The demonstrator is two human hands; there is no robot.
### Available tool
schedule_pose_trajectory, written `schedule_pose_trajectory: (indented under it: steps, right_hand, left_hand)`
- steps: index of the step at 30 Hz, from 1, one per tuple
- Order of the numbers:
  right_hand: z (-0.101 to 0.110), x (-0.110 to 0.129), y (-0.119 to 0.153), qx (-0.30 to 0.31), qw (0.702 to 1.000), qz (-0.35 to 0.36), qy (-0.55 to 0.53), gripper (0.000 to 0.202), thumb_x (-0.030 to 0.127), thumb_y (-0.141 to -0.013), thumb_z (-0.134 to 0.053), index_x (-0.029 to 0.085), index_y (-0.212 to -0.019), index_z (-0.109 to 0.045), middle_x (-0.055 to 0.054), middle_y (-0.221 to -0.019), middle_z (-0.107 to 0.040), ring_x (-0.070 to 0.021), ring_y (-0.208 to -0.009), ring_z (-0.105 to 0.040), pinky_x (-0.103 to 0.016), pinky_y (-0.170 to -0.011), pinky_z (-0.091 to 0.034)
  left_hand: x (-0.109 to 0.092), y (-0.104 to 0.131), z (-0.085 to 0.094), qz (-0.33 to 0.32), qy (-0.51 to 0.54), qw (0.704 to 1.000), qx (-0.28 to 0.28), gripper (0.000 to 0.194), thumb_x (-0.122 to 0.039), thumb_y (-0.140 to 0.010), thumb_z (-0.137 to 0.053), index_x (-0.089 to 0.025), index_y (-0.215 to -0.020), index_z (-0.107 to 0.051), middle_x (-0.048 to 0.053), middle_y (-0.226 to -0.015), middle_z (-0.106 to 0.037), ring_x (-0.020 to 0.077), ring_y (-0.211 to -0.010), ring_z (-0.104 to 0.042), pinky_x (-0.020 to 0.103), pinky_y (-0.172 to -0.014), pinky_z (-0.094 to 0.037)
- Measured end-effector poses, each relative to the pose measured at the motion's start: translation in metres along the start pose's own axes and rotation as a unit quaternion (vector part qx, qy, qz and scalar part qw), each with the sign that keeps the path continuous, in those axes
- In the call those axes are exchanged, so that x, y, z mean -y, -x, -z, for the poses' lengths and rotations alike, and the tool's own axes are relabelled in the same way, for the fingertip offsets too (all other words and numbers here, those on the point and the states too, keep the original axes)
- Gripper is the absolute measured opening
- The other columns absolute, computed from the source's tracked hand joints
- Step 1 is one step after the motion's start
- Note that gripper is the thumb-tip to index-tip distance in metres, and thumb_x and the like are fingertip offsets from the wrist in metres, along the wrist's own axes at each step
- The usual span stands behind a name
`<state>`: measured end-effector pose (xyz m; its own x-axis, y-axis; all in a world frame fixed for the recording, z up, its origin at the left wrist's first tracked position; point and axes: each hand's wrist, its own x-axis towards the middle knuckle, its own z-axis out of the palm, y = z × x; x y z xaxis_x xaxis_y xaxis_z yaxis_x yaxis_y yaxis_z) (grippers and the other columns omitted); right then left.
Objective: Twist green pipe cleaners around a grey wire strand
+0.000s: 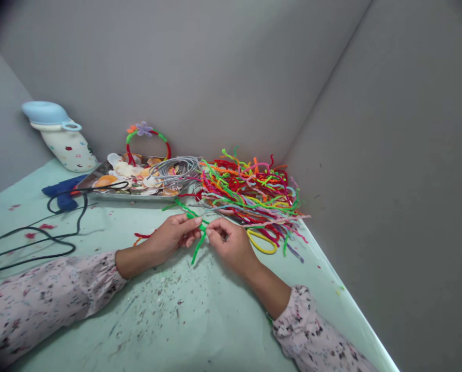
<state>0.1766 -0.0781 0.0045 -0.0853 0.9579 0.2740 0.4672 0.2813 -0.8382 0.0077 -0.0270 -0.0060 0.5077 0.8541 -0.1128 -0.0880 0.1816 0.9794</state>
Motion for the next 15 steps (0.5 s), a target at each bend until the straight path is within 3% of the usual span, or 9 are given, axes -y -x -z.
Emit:
schedule_pose_trajectory:
  steps: [15]
  right_hand:
    - [-0.0003, 0.0003, 0.0003, 0.003, 1.000, 0.010, -0.005, 0.019, 0.031, -0.086, -0.052, 0.019, -0.075, -0.059, 0.003, -0.061, -0.052, -0.0110, -0.057, -0.044, -0.023, -0.055, -0.035]
  left_hand:
    - [0.0013, 0.0004, 0.0002, -0.010, -0.003, 1.000, 0.003, 0.032, -0.042, -0.077, -0.064, -0.014, -0.063, -0.059, -0.001, -0.053, -0.056, 0.0059, -0.042, -0.044, 0.021, -0.044, -0.029]
